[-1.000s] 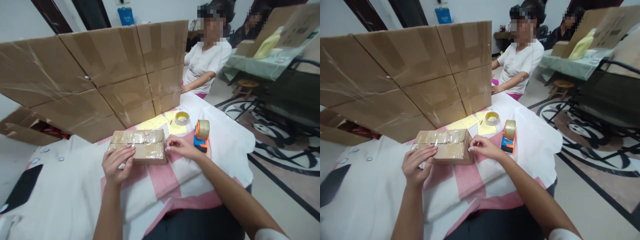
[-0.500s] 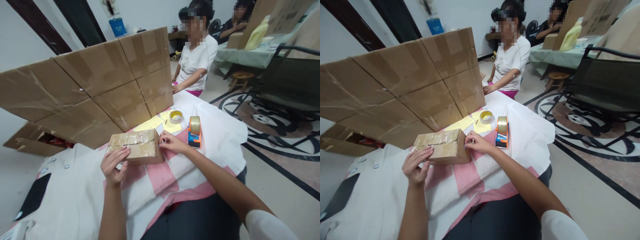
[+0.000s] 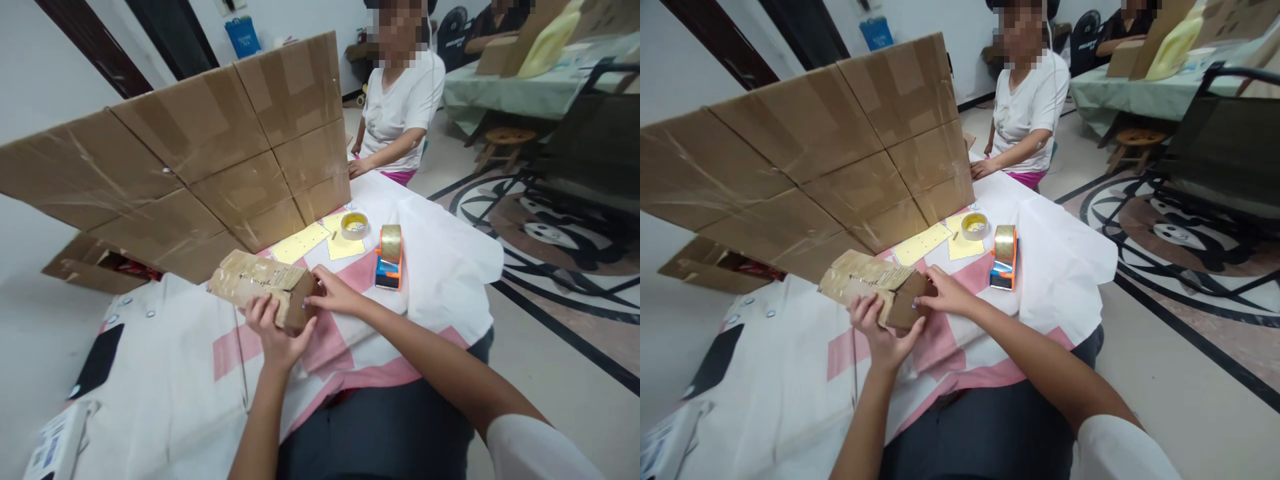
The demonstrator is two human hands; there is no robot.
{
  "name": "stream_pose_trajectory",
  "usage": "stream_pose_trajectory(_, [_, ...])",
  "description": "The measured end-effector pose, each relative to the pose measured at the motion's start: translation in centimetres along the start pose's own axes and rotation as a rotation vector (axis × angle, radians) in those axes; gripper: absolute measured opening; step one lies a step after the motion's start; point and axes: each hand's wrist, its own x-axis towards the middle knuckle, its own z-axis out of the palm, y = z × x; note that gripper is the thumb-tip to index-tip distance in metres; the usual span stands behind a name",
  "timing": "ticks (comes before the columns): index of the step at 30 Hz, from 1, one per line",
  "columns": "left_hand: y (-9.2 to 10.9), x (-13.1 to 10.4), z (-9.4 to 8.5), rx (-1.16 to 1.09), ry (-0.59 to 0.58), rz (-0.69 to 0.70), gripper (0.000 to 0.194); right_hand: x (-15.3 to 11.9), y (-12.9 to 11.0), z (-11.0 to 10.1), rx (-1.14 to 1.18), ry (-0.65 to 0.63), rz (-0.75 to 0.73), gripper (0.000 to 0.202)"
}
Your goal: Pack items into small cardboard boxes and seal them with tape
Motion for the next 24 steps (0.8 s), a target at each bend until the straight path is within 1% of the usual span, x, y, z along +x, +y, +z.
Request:
stream_pose_trajectory(2, [1.7, -0.7, 0.7, 0.038, 0.068, -0.092, 0.086, 0.0, -0.1, 0.1, -0.038, -0.004, -0.037, 0.04])
stream_pose_trajectory(4, [2.3, -0.9, 1.2, 0.044, 0.098, -0.123, 0.082, 0.1, -0.2, 0.0, -0.064, -0.011, -0.063, 0.038])
stream_pose_trajectory(9, [2.2, -0.5, 1.8, 0.001, 0.076, -0.159, 0.075, 0.4, -0.1, -0.7, -0.043, -0.048, -0.066, 0.031])
stream_pose_trajectory(12, [2.5, -0.6, 1.8, -0.04, 0.067, -0.183, 0.071, 0.3, 0.1, -0.6, -0.026, -0.034, -0.058, 0.031])
stream_pose_trajectory(14, [2.8, -0.5, 1.6, -0.067, 0.071, -0.164, 0.071, 0.2, -0.1, -0.4, -0.005, -0.016, -0.053, 0.031])
stream_pose_trajectory(16, [3.3, 0.1, 1.2, -0.096, 0.085, -0.135, 0.071, 0.0, -0.9, -0.4, 0.016, -0.003, -0.056, 0.029])
stream_pose_trajectory(18, [4.0, 1.5, 0.7, -0.13, 0.126, -0.106, 0.073, -0.1, -2.6, -1.0, 0.009, 0.025, -0.091, 0.029])
stream_pose_trajectory(20, [5.5, 3.8, 0.4, -0.175, 0.188, -0.054, 0.078, -0.6, -4.8, -2.6, -0.027, 0.102, -0.163, 0.029])
stream_pose_trajectory(22, [7.8, 7.0, 0.9, -0.234, 0.238, 0.027, 0.081, -1.3, -7.0, -5.5, -0.068, 0.255, -0.26, 0.031])
stream_pose_trajectory(23, [9.1, 8.8, 1.6, -0.274, 0.245, 0.07, 0.081, -1.6, -7.7, -7.3, -0.089, 0.357, -0.301, 0.032])
stream_pose_trajectory(24, [10.6, 10.7, 2.6, -0.321, 0.242, 0.114, 0.079, -1.9, -8.2, -9.4, -0.106, 0.468, -0.331, 0.034])
